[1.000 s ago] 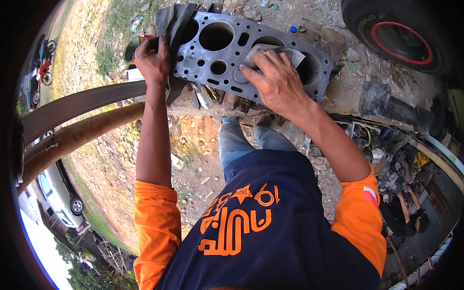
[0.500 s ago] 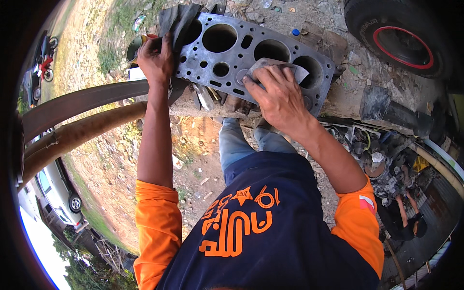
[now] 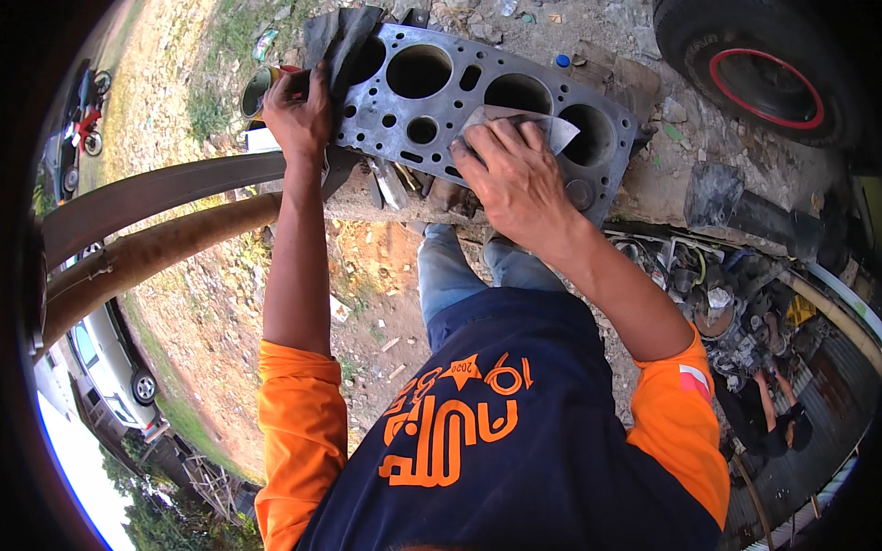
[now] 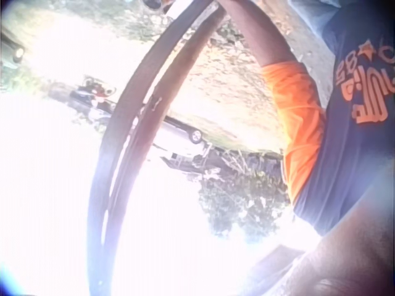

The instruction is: The person is sanding the surface of an engine block by hand using a piece of sandpaper.

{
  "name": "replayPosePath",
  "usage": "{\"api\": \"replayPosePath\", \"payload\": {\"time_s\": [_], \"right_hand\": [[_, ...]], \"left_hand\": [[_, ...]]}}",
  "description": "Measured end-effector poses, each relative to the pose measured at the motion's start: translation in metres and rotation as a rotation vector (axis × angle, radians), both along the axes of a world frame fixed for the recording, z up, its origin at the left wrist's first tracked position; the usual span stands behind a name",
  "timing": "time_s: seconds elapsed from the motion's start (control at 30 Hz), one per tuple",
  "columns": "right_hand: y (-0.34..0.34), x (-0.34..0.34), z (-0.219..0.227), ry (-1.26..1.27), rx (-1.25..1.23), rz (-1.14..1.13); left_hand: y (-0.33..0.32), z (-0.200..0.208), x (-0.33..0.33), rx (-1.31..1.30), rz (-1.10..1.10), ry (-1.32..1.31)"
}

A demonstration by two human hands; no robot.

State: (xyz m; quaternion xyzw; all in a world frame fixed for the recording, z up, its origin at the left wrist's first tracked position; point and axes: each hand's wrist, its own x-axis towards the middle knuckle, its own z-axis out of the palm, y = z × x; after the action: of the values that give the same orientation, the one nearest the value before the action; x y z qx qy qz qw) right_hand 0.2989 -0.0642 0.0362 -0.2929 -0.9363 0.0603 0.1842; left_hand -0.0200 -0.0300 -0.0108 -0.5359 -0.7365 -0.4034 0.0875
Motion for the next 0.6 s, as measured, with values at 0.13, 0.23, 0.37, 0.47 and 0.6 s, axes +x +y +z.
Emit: {"api": "replayPosePath", "payload": {"time_s": [0.13,0.23,0.37,0.47,0.6], "right_hand": [[-0.005,0.005,-0.004,-0.008,0.047,-0.004],[0.002,-0.009,-0.002,-0.057,0.044,-0.003],[-0.008,0.010,-0.003,-0.037,0.122,0.029],[0.000,0.000,0.001,-0.099,0.097,0.014],[-0.015,0.006,-0.001,-0.054,0.081,0.064]], "left_hand": [[0.002,-0.001,-0.003,-0.022,-0.036,-0.038],[0.001,-0.003,-0.005,0.015,-0.018,-0.003],[0.001,-0.003,-0.005,0.033,-0.037,0.010],[0.002,-0.001,-0.003,-0.060,0.006,-0.051],[0.000,-0.003,-0.002,0.033,-0.034,-0.032]]}}
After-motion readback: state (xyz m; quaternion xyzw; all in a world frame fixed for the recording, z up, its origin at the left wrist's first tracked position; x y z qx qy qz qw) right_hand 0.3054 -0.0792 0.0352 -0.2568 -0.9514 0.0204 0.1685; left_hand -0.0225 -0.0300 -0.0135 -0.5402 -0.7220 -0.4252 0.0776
